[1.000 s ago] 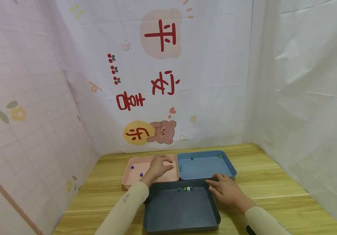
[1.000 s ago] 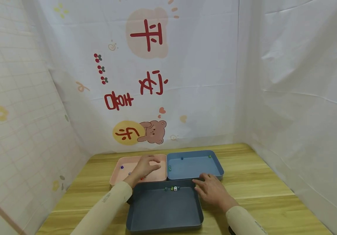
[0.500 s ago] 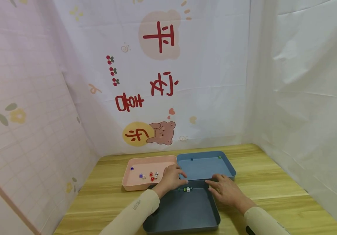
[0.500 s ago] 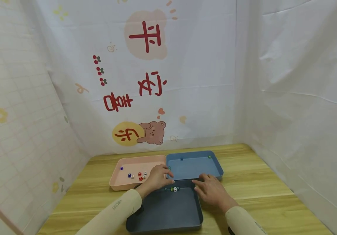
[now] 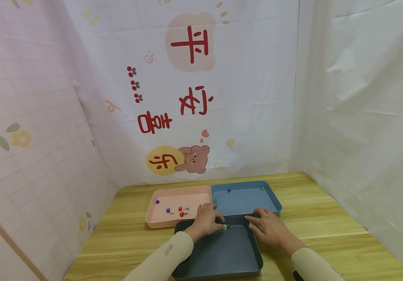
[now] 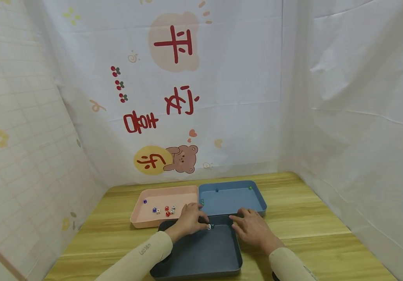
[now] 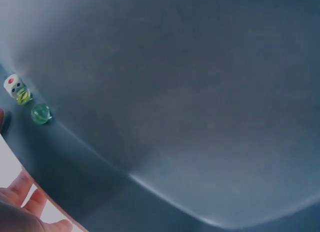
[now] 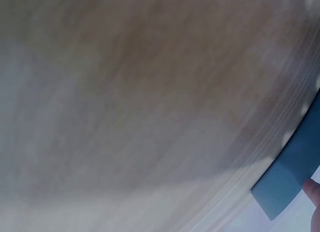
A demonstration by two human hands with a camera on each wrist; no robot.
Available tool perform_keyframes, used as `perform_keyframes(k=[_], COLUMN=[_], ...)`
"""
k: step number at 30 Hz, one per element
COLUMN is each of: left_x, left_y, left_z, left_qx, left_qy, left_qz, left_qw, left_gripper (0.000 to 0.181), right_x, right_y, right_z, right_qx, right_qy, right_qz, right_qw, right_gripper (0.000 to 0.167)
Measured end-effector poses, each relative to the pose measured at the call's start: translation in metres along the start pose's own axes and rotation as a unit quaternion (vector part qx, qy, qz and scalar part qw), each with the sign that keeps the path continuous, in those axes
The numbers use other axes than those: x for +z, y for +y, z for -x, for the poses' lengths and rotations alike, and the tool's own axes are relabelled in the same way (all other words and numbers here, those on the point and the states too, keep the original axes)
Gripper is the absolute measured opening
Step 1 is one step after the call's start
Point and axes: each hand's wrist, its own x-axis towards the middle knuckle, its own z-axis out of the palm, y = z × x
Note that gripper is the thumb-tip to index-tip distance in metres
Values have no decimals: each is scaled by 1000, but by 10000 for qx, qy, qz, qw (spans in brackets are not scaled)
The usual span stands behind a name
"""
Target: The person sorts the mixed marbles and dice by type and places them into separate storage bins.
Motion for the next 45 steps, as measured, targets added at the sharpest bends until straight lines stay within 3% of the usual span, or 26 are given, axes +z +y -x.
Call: perform_keyframes(k=[5,10,20,26,36,45], left_x=[8,14,13,15,13,-2], left_y=[-2,0,0,-3,-5,-5], left_z=[-1,-2,-1,-1,-2,-6], left_qx=[-35,64,360,314,218,25], left_qy=[-57,-53,38,-19,-85,-98], left_qz=[-56,-384,-690,-715,-358,-26], left_qw=[10000,9992,9970,9969,9991,9999], left_gripper=[10,10,11,13,11,10], right_x=[0,-1,-3,-3,-2,-1], right_y=[0,-1,-2,-2,-1,0], right_z=[0,0,0,0,-1,-1], right_qx=[13,41,46,58,18,58], right_qy=[-4,-27,12,-55,-56,-79], right_qz=[-13,-45,-35,-32,-14,-13], right_qw=[10000,10000,10000,10000,10000,10000], right_gripper=[35,36,35,35,36,36])
